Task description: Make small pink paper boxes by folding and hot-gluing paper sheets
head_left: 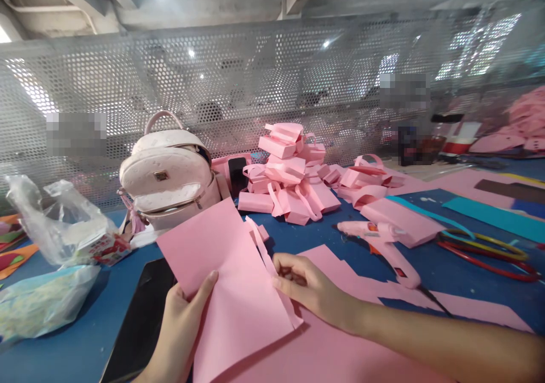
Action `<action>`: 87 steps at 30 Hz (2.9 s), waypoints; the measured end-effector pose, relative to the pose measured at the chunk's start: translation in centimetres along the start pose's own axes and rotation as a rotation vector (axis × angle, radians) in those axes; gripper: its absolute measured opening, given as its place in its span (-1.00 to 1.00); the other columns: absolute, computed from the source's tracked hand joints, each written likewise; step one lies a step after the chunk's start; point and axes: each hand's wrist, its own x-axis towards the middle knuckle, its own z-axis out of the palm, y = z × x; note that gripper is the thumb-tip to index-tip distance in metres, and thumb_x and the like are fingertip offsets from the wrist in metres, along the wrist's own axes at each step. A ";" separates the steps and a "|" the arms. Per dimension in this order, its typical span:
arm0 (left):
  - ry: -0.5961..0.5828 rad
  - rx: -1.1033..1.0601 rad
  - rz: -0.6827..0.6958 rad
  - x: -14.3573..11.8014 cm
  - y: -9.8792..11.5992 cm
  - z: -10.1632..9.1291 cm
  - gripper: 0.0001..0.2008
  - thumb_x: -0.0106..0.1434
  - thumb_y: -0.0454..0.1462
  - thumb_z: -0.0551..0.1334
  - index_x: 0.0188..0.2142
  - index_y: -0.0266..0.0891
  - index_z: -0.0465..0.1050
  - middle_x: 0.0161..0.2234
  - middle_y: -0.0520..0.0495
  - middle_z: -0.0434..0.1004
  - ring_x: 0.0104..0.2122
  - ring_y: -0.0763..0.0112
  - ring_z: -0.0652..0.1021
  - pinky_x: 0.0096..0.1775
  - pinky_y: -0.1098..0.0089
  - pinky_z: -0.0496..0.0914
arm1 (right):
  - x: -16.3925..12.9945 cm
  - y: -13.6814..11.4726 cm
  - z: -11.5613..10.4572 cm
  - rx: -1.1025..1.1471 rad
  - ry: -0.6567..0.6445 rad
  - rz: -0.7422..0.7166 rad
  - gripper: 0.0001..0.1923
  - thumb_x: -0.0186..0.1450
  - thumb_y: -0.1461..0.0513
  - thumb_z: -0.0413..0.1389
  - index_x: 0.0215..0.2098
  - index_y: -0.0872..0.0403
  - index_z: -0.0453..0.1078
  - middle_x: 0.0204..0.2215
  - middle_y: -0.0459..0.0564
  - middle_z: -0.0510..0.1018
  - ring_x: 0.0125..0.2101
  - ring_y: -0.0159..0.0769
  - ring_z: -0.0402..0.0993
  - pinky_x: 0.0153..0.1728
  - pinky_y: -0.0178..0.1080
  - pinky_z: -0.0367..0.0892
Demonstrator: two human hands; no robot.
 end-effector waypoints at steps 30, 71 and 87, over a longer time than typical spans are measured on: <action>0.012 -0.130 -0.043 -0.3 0.5 0.5 -0.37 -0.09 0.01 0.55 -0.11 -0.34 0.57 -0.31 -0.19 0.73 -0.39 0.11 0.70 -0.47 0.39 0.56 | 0.1 0.0 -0.1 0.048 -0.024 0.045 -0.61 0.35 -0.06 0.14 -0.37 0.07 0.24 -0.45 -0.15 0.23 -0.43 -0.38 0.14 -0.40 -0.30 0.07; -0.047 -0.061 0.040 -0.4 0.4 0.9 -0.39 -0.06 -0.02 0.55 -0.11 -0.41 0.63 -0.21 -0.30 0.72 -0.18 -0.13 0.69 -0.17 0.16 0.61 | 0.1 0.0 0.0 -0.047 0.053 0.052 -0.66 0.39 0.02 0.08 -0.39 0.03 0.13 -0.50 -0.21 0.14 -0.49 -0.41 0.03 -0.49 -0.33 -0.01; -0.091 -0.128 -0.020 -0.3 0.4 0.6 -0.31 -0.04 -0.04 0.55 0.03 -0.38 0.57 -0.13 -0.30 0.70 -0.09 -0.11 0.67 -0.11 0.16 0.60 | 0.0 0.1 0.1 -0.068 0.128 0.038 -0.61 0.41 -0.03 0.05 -0.40 0.01 0.07 -0.52 -0.23 0.07 -0.51 -0.41 -0.04 -0.52 -0.33 -0.06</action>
